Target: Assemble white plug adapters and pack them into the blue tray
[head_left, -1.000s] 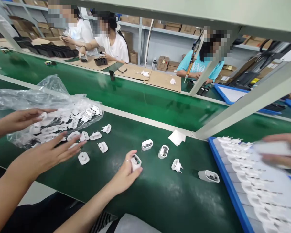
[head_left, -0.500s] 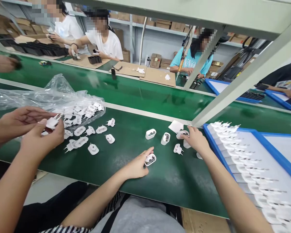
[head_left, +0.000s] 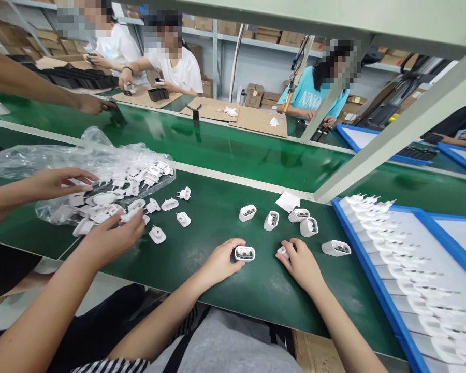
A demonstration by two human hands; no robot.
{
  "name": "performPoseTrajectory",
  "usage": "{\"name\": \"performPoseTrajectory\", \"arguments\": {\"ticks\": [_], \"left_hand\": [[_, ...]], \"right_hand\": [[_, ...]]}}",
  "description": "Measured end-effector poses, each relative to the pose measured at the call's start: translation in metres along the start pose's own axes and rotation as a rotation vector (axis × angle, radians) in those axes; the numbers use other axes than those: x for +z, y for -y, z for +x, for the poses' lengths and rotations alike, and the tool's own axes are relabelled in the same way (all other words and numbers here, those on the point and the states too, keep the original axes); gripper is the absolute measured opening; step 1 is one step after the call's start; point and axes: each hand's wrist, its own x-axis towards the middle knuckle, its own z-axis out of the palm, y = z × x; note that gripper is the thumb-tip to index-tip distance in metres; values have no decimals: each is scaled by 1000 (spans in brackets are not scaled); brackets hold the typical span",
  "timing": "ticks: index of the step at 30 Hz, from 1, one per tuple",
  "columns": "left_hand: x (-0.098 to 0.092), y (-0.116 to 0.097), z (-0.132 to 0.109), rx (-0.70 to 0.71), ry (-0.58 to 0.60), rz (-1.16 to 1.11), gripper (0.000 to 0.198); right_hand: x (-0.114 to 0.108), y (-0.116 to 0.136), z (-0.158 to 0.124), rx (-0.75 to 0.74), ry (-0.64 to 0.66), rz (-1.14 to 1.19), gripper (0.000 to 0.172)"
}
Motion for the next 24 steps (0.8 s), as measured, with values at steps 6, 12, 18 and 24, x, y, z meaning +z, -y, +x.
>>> {"name": "performPoseTrajectory", "arguments": {"ticks": [6, 12, 18, 24], "left_hand": [[0, -1, -2, 98, -59, 19, 37], [0, 0, -4, 193, -104, 60, 28], [-1, 3, -8, 160, -113, 54, 33], [0, 5, -9, 135, -115, 43, 31]], "right_hand": [[-9, 21, 8, 235, 122, 847, 31], [-4, 36, 10, 279, 157, 1223, 39], [-21, 51, 2, 112, 56, 821, 22], [-35, 75, 6, -121, 56, 405, 17]]}}
